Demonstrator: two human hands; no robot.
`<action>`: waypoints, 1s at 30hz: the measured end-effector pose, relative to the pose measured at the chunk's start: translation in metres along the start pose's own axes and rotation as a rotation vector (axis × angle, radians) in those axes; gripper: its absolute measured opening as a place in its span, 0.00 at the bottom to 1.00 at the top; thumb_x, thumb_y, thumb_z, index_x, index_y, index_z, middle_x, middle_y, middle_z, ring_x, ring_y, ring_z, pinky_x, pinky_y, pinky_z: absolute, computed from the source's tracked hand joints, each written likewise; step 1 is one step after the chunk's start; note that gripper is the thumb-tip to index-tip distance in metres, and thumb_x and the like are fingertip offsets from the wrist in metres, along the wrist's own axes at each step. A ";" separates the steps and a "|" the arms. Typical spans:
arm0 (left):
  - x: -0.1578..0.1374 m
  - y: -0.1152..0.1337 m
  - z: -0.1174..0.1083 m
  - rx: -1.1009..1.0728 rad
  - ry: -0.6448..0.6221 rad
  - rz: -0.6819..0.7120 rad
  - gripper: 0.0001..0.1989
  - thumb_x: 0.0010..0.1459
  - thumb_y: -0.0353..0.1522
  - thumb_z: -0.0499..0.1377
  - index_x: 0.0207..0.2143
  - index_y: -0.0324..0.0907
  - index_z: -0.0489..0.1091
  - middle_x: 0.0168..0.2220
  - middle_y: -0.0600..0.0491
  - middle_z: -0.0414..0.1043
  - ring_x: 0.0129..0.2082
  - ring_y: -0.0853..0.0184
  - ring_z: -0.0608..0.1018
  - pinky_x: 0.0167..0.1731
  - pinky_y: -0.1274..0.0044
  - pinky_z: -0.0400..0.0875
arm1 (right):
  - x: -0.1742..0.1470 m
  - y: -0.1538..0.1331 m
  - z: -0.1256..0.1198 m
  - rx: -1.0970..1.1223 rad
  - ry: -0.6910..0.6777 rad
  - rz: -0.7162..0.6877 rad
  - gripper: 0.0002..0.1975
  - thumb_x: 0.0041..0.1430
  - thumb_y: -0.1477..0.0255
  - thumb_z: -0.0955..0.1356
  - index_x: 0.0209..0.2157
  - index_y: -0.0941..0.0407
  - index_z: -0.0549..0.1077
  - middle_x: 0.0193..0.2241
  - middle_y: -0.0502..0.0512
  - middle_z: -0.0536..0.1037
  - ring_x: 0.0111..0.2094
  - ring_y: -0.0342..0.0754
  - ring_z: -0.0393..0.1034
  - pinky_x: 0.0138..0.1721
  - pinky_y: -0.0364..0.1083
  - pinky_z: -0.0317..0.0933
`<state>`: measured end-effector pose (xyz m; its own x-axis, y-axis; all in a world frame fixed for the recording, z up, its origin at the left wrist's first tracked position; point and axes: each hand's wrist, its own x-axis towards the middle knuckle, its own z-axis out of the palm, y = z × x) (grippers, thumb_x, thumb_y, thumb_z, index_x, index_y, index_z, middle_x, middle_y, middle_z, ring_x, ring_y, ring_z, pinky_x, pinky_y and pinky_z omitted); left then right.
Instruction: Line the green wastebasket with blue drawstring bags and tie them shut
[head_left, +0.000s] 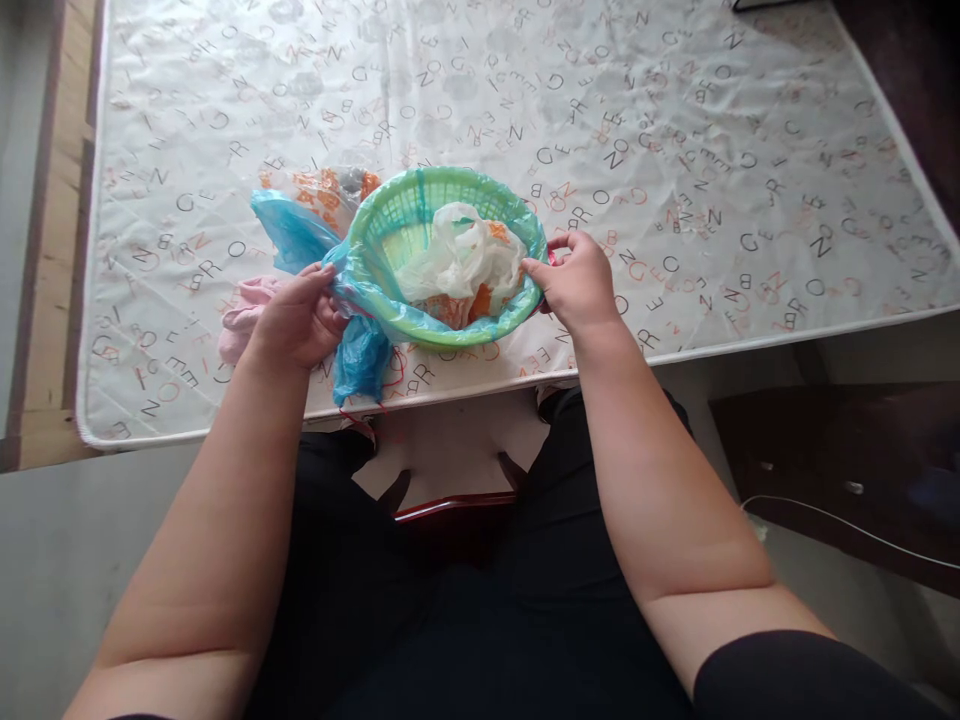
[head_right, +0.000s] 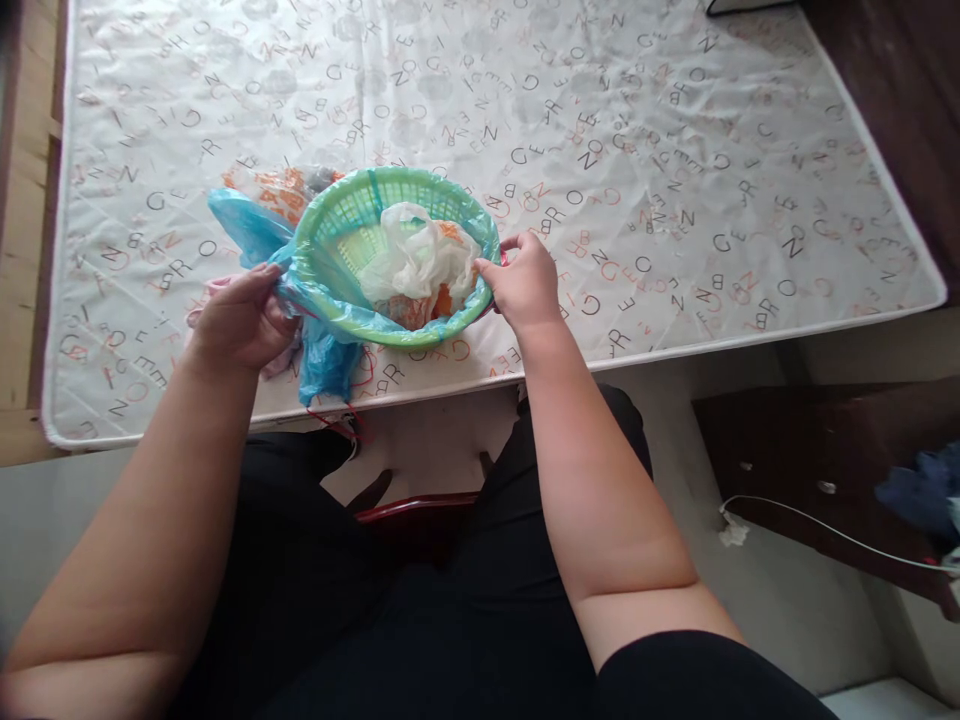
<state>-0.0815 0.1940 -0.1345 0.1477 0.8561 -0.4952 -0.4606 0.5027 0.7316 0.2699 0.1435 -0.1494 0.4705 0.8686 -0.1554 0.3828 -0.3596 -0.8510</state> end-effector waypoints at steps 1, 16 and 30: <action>-0.001 0.000 0.001 -0.004 -0.013 0.003 0.09 0.71 0.24 0.62 0.36 0.45 0.74 0.24 0.58 0.76 0.17 0.74 0.78 0.19 0.86 0.73 | 0.002 0.003 0.002 -0.082 0.061 -0.068 0.17 0.61 0.68 0.79 0.47 0.52 0.73 0.36 0.54 0.80 0.40 0.55 0.82 0.47 0.59 0.81; -0.023 0.016 0.001 0.168 -0.234 0.163 0.13 0.75 0.27 0.56 0.50 0.43 0.80 0.37 0.55 0.87 0.40 0.69 0.88 0.34 0.81 0.79 | 0.006 0.013 0.016 0.095 0.015 -0.305 0.22 0.72 0.58 0.72 0.64 0.44 0.72 0.50 0.57 0.83 0.41 0.52 0.83 0.38 0.51 0.79; -0.024 0.003 0.007 0.137 -0.323 0.122 0.21 0.65 0.52 0.65 0.48 0.47 0.83 0.59 0.43 0.83 0.67 0.44 0.79 0.58 0.57 0.82 | -0.004 0.004 0.019 0.159 -0.018 -0.354 0.18 0.66 0.62 0.77 0.55 0.49 0.76 0.39 0.51 0.84 0.41 0.50 0.83 0.48 0.54 0.80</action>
<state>-0.0804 0.1759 -0.1178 0.3776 0.8934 -0.2433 -0.3733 0.3873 0.8430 0.2543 0.1453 -0.1616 0.3168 0.9359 0.1541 0.3902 0.0195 -0.9205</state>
